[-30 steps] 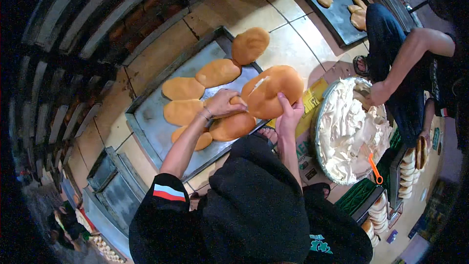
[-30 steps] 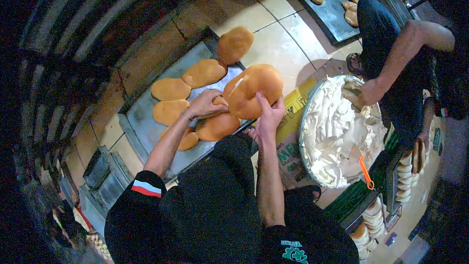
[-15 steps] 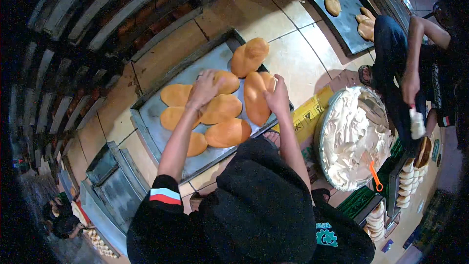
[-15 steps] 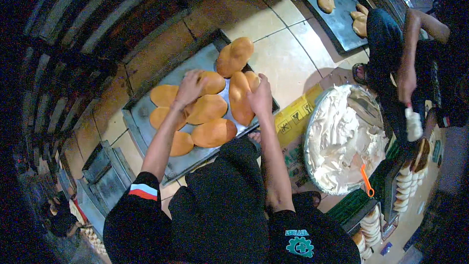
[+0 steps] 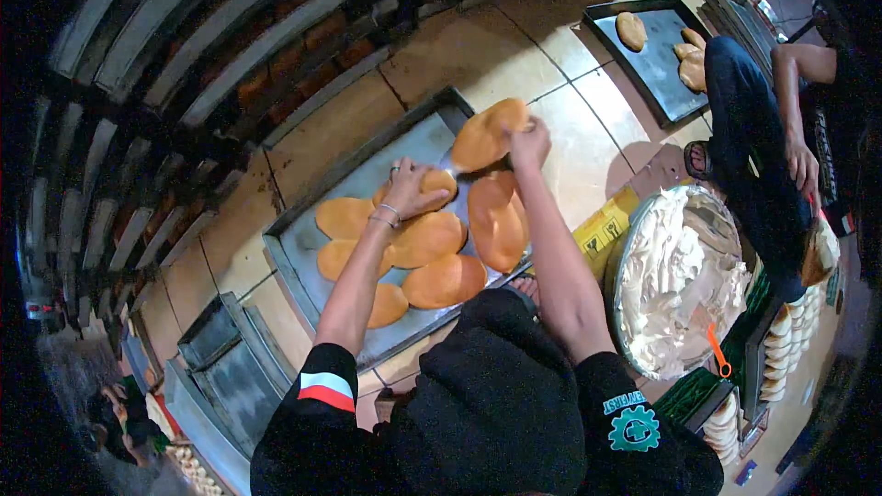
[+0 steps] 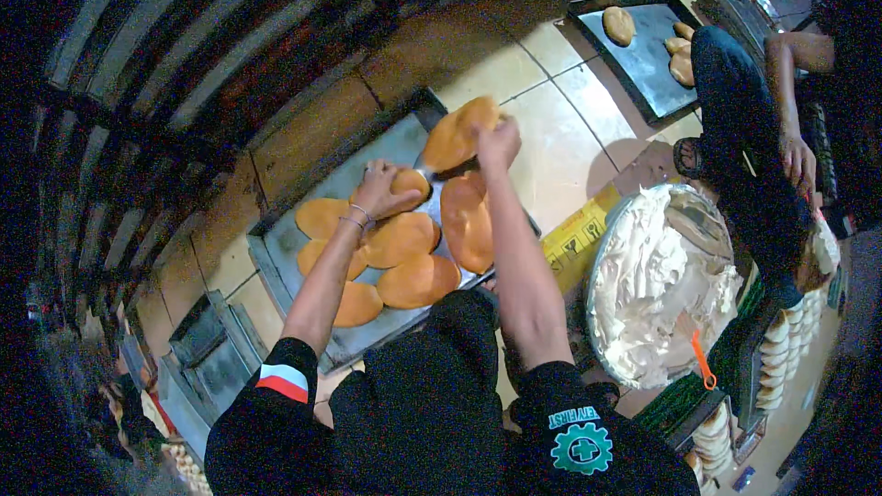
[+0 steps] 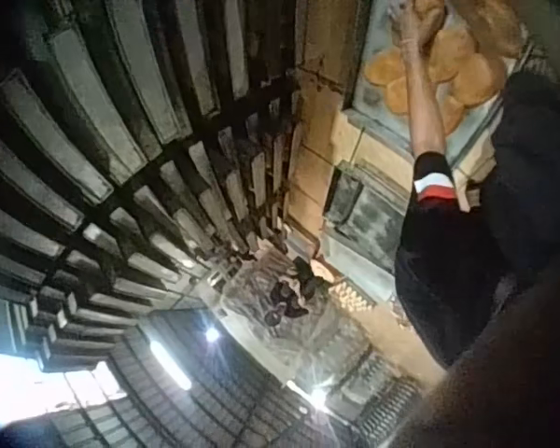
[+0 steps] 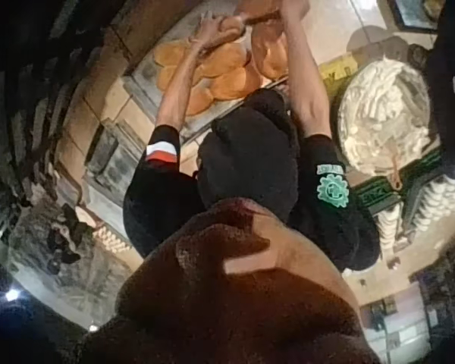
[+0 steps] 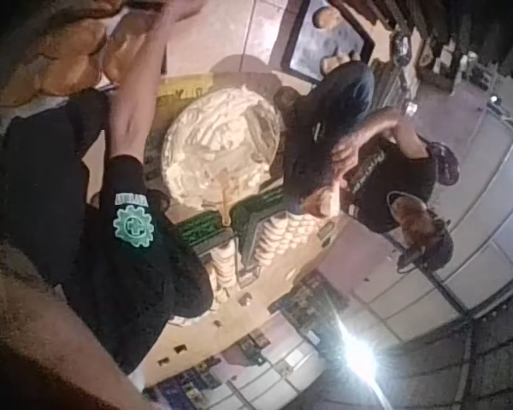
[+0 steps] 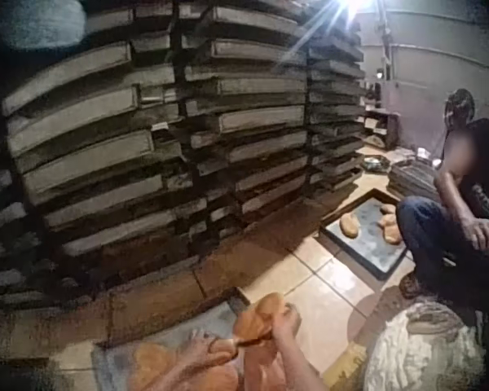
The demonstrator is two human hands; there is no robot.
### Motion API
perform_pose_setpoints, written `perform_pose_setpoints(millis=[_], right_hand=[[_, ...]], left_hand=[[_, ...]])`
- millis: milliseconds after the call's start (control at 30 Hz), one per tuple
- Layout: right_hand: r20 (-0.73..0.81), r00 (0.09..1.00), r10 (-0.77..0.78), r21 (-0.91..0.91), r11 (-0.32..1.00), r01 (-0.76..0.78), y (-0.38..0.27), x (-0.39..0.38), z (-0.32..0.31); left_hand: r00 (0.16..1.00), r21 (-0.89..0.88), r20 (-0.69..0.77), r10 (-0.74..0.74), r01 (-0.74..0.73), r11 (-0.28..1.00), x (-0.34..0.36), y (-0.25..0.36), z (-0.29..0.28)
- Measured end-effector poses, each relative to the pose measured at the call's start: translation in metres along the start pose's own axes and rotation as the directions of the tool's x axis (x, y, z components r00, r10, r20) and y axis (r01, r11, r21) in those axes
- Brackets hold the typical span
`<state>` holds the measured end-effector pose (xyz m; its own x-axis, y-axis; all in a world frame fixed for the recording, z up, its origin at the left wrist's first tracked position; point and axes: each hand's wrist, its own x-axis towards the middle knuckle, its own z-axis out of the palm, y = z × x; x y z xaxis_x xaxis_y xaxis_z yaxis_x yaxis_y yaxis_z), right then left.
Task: The person prepares bread rolls by using a spatula to spread a white cream filling onto the sliced interior of several rolls, then places them on a metal tray.
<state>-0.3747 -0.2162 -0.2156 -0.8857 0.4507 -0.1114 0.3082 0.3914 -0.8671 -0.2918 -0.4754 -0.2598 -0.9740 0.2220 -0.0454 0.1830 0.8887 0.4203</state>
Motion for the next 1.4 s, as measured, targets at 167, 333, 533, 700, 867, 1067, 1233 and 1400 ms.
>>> perform_pose_setpoints(millis=[167,333,533,700,867,1067,1233,1400], right_hand=[[0.002,0.994,-0.108,0.629,0.773,0.083,-0.004,0.002,-0.076],[0.389,0.891,-0.234,0.153,0.97,0.188,0.01,-0.07,-0.067],[0.544,0.622,-0.563,0.463,0.82,0.336,-0.026,-0.154,0.022],[0.677,0.668,-0.309,0.612,0.741,-0.277,-0.038,-0.184,0.046],[0.638,0.77,0.005,0.576,0.66,-0.482,-0.004,-0.148,0.029],[0.411,0.887,0.212,0.85,0.262,-0.457,0.02,-0.084,0.005],[0.719,0.5,-0.484,0.239,0.847,0.475,-0.009,-0.148,0.025],[0.694,0.095,-0.713,0.422,0.51,0.749,-0.067,-0.185,0.054]], left_hand=[[0.959,-0.13,-0.241,-0.149,0.12,0.984,-0.01,-0.024,-0.014],[0.93,-0.353,-0.264,-0.256,0.154,0.923,-0.012,-0.019,-0.081],[0.978,-0.545,-0.203,0.05,-0.155,0.824,-0.034,0.02,-0.132],[1.0,-0.616,-0.011,-0.004,-0.004,0.788,-0.056,-0.064,-0.096],[0.91,-0.235,0.404,0.089,0.009,0.972,-0.08,-0.084,-0.079],[0.983,-0.158,0.067,-0.174,0.182,0.97,-0.109,-0.089,-0.116],[0.993,0.068,-0.069,-0.095,0.1,0.993,-0.124,-0.032,-0.156],[0.957,-0.008,-0.18,0.229,-0.234,0.972,-0.1,0.017,-0.198]])
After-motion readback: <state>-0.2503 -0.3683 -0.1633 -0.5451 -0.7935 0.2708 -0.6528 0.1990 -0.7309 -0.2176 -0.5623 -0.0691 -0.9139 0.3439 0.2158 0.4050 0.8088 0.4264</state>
